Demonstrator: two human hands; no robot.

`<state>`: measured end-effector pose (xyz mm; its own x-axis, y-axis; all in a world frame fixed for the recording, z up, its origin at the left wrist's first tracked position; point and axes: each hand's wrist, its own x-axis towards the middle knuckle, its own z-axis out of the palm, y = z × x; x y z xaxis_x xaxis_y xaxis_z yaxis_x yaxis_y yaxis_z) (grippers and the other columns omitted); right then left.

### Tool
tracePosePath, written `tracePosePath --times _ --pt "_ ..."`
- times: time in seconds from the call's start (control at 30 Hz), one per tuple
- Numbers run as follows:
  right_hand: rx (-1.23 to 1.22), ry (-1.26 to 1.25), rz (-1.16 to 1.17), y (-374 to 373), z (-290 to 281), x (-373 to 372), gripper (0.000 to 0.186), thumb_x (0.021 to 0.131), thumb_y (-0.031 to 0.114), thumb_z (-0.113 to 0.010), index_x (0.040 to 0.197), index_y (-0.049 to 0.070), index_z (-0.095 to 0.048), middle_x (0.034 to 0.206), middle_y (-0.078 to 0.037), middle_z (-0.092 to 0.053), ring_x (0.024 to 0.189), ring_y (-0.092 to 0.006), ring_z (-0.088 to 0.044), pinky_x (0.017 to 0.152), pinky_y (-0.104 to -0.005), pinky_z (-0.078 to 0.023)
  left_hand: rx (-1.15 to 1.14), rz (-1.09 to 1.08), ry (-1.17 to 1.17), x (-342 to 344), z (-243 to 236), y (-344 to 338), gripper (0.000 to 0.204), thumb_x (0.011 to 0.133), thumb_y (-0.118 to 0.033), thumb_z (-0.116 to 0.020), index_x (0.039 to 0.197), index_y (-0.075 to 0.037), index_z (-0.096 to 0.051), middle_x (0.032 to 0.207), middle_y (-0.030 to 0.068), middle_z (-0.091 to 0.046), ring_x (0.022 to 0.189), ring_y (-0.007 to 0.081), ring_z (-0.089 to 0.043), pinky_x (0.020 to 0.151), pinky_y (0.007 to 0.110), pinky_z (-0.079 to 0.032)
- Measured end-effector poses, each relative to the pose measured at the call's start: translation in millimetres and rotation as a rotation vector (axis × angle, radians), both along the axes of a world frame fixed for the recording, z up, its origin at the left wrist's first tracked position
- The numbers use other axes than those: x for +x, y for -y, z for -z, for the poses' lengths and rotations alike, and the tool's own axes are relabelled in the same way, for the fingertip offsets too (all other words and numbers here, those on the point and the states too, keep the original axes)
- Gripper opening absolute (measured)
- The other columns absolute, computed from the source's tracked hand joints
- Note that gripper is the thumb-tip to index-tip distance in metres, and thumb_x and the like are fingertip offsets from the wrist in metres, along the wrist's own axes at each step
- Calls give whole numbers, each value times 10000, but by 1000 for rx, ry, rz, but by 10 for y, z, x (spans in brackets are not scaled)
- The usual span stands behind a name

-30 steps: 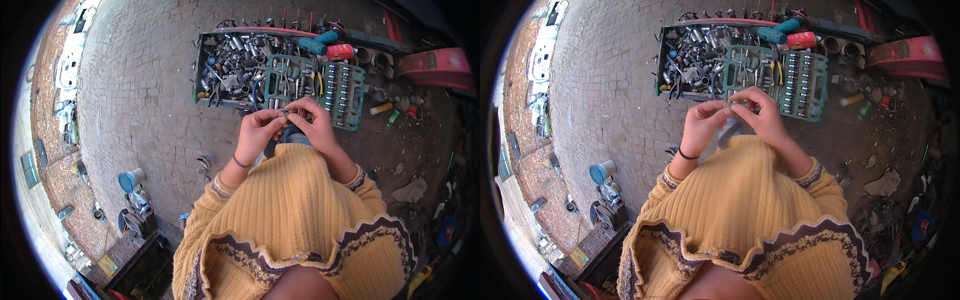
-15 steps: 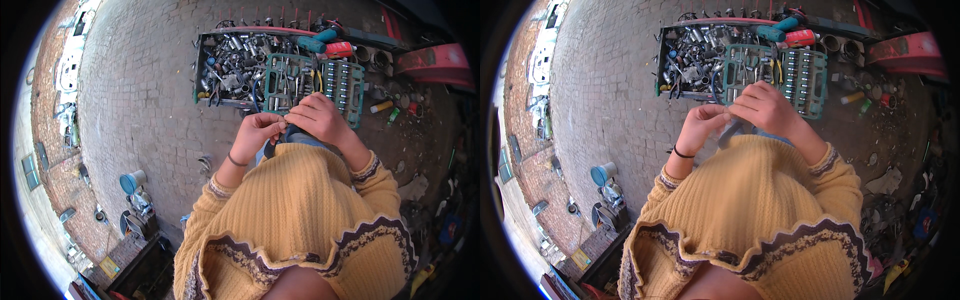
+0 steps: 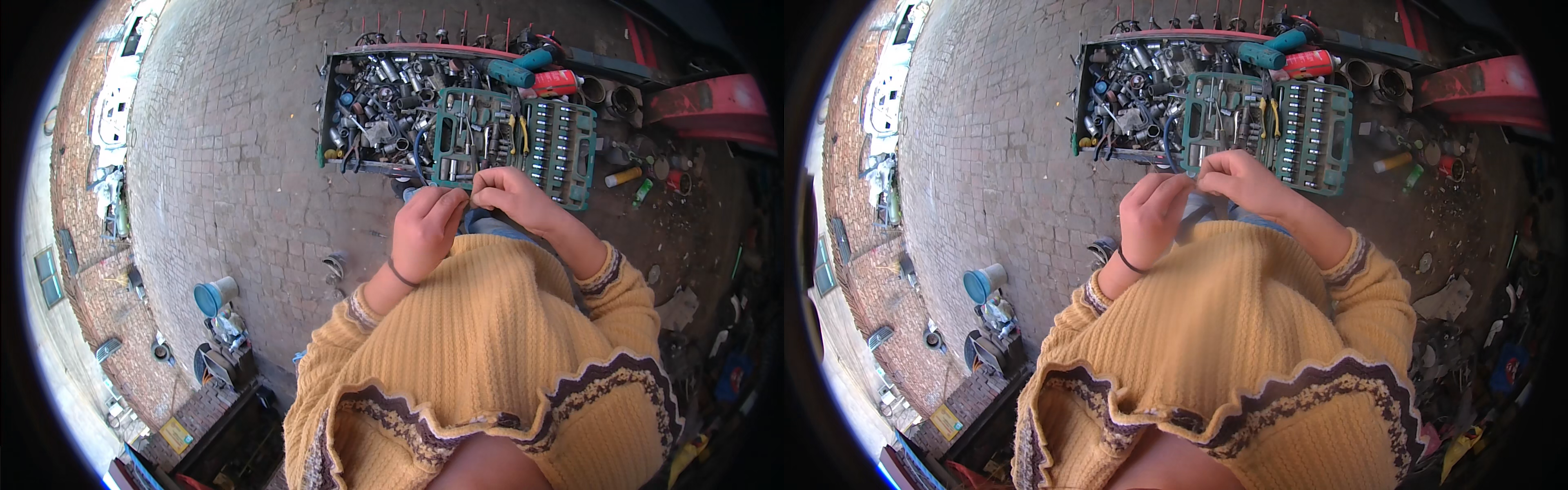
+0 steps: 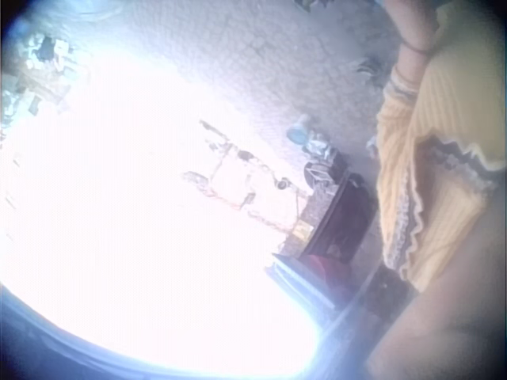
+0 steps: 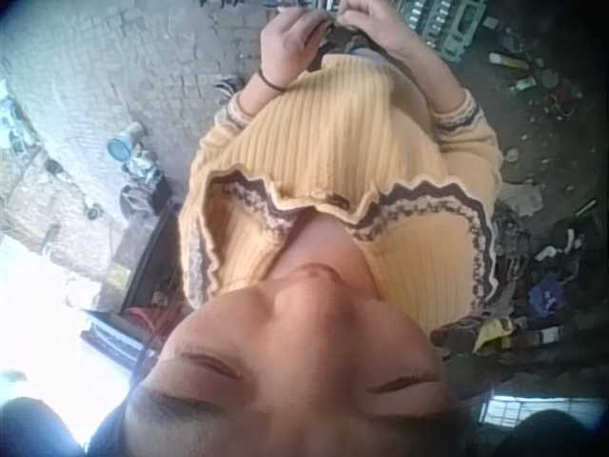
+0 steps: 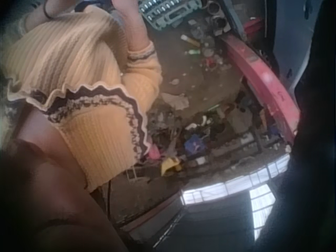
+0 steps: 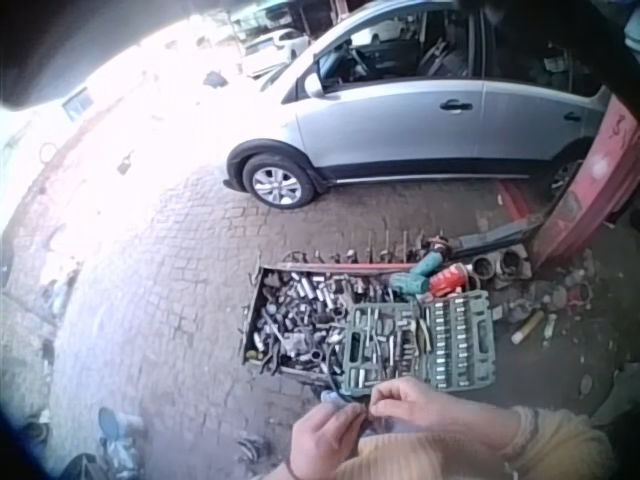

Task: The person uses a screwdriver to manipulate a small metal lock cylinder, repeatedly prying and rotating internal components. They then pick up a small metal pin and insert it into the cylinder, adjusting it with both hands.

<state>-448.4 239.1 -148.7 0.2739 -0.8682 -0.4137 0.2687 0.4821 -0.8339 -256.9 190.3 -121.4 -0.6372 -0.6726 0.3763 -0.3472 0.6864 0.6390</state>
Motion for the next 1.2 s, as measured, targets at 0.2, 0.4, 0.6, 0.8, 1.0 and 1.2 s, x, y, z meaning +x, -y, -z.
tracePosePath --times 0.2,0.4,0.6,0.8,1.0,1.2 --pt "305 768 -16 -58 148 0 59 890 75 -589 888 18 -606 754 15 -507 692 -70 -453 622 -216 -362 -184 66 -27 -4 -86 9 227 780 40 -697 996 -29 -673 878 73 -650 681 238 -616 592 296 -510" --pt "-82 -81 161 -136 -195 -40 119 911 110 -640 985 16 -653 790 25 -583 662 -62 -416 596 -238 -369 906 -84 -150 47 -182 55 93 886 -14 -690 974 15 -696 849 39 -685 701 103 -612 635 221 -492" --pt "-807 -858 300 -158 -461 -59 296 731 58 -795 1010 95 -703 830 0 -621 752 -171 -526 657 -285 -449 1288 -15 -247 53 -201 168 103 923 -61 -686 978 24 -705 859 4 -692 781 48 -596 706 195 -483" --pt "-1133 -1060 307 -136 -414 -41 254 681 96 -809 916 105 -715 883 24 -641 812 -186 -538 702 -317 -443 1434 -11 -173 33 -321 189 103 918 -56 -679 983 18 -708 853 2 -692 720 31 -557 630 182 -446" --pt "-1211 -1089 246 -140 -420 -103 197 698 134 -727 893 106 -713 879 31 -644 825 -169 -544 711 -311 -426 1523 73 -145 59 -316 267 110 911 -73 -699 986 6 -718 823 0 -694 617 16 -502 519 174 -387" --pt "-1274 -1161 183 -123 -409 -133 168 727 139 -691 890 99 -681 911 18 -632 858 -173 -561 738 -321 -444 1520 150 -135 53 -265 309 130 903 -102 -722 976 7 -720 811 10 -700 602 36 -535 521 190 -446"
